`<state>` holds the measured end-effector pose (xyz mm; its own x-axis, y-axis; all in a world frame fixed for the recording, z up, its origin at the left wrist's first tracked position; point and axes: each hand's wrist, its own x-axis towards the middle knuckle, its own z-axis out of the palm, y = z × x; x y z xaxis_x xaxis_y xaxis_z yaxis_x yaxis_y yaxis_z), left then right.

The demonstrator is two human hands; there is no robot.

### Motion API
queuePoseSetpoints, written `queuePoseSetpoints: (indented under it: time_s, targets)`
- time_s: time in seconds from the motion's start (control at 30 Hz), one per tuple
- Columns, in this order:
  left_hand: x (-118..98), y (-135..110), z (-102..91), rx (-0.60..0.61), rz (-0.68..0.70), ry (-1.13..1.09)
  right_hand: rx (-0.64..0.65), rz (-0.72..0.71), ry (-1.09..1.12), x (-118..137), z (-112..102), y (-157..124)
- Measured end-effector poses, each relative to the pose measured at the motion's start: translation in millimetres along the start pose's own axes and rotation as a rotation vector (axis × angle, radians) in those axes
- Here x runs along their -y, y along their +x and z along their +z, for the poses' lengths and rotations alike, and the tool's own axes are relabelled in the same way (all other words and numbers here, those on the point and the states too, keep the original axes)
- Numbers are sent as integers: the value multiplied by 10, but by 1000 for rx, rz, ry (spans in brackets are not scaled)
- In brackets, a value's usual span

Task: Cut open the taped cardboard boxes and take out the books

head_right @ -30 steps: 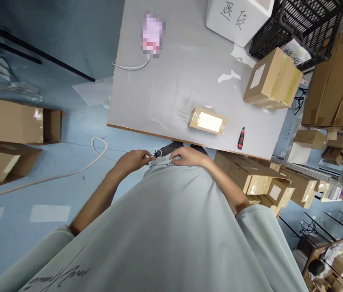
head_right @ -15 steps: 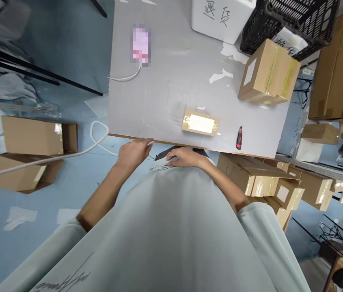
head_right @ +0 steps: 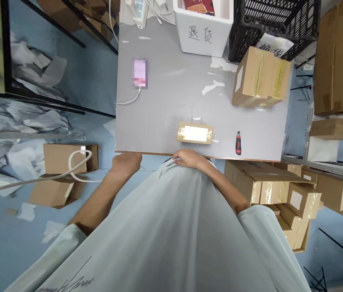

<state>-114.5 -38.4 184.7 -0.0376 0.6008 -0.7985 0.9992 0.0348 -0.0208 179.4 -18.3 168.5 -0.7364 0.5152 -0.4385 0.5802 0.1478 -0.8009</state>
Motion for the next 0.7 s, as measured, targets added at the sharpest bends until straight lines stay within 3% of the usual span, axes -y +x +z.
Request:
queuePoseSetpoints:
  time_s: [0.13, 0.27, 0.5, 0.6, 0.7]
  targets:
    - [-434, 157, 12, -17, 30, 163, -34, 63, -18, -100, -61, -59]
    - [-583, 278, -55, -38, 120, 165, -152, 61, -10, -44, -125, -85]
    - [-410, 398, -229, 28, 36, 125, -210, -145, 30, 338, -401, 115]
    - [-267, 369, -234, 51, -10, 96, -355, -70, 83, 168, -590, -36]
    - [-236, 339, -208, 47, -24, 74, -581, 64, 126, -284, -753, -386]
